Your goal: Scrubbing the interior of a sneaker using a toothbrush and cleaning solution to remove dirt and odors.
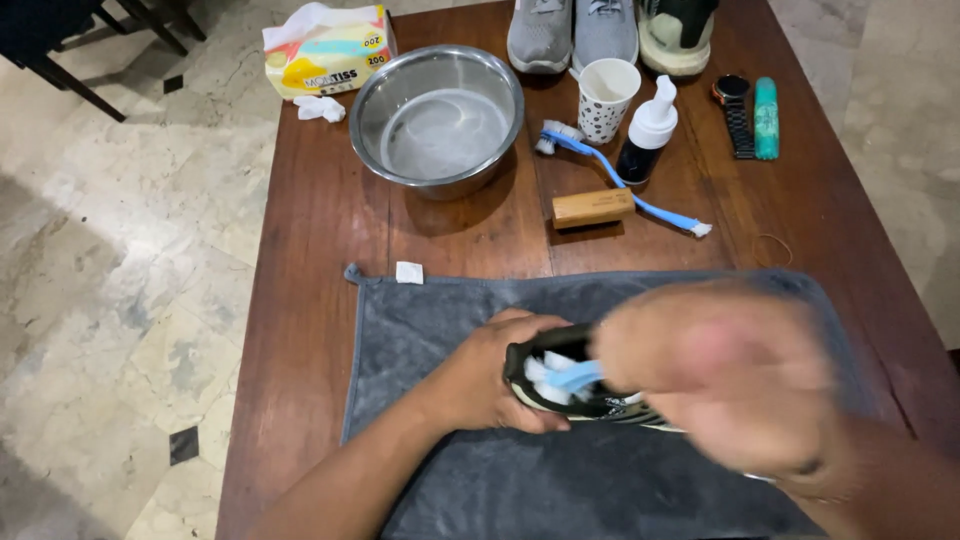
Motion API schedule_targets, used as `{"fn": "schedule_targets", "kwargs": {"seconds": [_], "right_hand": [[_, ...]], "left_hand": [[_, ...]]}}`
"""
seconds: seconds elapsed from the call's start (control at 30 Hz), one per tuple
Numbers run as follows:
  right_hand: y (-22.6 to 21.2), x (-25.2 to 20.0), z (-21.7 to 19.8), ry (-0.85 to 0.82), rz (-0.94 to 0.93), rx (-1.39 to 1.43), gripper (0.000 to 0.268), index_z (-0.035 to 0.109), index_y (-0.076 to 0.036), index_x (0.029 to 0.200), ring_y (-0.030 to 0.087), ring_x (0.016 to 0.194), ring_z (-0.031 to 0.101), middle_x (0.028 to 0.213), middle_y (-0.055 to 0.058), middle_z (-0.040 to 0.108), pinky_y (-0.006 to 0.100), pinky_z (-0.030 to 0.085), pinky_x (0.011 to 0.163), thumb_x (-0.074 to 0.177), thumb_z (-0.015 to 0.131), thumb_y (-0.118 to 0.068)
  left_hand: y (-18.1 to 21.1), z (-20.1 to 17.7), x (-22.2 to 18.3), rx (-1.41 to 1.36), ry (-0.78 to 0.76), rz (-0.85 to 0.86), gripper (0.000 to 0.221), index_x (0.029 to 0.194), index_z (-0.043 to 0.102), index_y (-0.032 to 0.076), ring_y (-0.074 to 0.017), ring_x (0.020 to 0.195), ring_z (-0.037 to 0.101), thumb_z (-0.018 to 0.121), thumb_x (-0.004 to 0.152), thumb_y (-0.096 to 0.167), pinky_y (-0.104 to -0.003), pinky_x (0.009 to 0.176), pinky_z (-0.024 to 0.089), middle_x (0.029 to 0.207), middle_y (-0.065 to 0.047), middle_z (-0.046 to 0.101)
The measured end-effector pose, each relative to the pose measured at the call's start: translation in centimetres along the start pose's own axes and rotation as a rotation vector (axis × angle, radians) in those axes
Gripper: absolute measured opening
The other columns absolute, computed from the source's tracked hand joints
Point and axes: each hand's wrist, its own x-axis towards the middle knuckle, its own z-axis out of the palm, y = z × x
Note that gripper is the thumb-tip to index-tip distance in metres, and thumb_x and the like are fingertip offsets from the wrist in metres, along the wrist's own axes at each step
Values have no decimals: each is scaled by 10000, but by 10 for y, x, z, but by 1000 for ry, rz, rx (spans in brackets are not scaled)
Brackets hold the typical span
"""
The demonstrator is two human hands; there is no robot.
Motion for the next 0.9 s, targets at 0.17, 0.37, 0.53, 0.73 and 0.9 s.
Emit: {"fn": "schedule_targets", "kwargs": {"seconds": [0.17, 0.37, 0.53, 0.73, 0.9], "right_hand": [[3, 15, 17, -66, -60, -37, 394, 472, -33, 689, 213, 541, 415, 630, 77, 455, 374, 402, 587, 1043, 469, -204], [6, 26, 7, -93, 57, 8, 396, 431, -41, 696, 181, 519, 339, 609, 59, 369, 323, 336, 538, 1055, 437, -209], [-10, 17, 5, -26, -91, 20, 221, 507, -49, 745, 230, 450, 376, 562, 77, 400, 413, 365, 481, 934, 533, -161], [-27, 29, 10, -121, -59, -63, 510, 391, -138, 613, 149, 377, 283, 494, 5, 337, 321, 315, 388, 1079, 431, -344], [-10, 29, 12, -253, -43, -396, 404, 451, -72, 635, 216, 508, 517, 592, 50, 498, 360, 484, 563, 1008, 417, -223]], "left_hand": [[5, -2, 3, -12, -5, -27, 876, 1290, 615, 105, -263, 1139, 657, 857, 555, 516, -389, 1048, 458, 1201, -41, 722], [1, -2, 2, -99, -1, -14, 820, 1294, 630, 150, -229, 1155, 646, 894, 582, 463, -375, 1096, 417, 1184, 4, 720], [0, -1, 2, 2, -35, 6, 851, 1315, 605, 157, -255, 1151, 658, 866, 577, 490, -379, 1078, 431, 1205, -17, 713], [4, -3, 3, -4, -21, 43, 811, 1307, 606, 122, -264, 1144, 659, 832, 638, 521, -391, 1059, 451, 1220, -46, 719], [2, -2, 2, -29, -30, -11, 858, 1297, 606, 142, -249, 1160, 653, 877, 567, 503, -384, 1080, 429, 1205, -18, 723]]}}
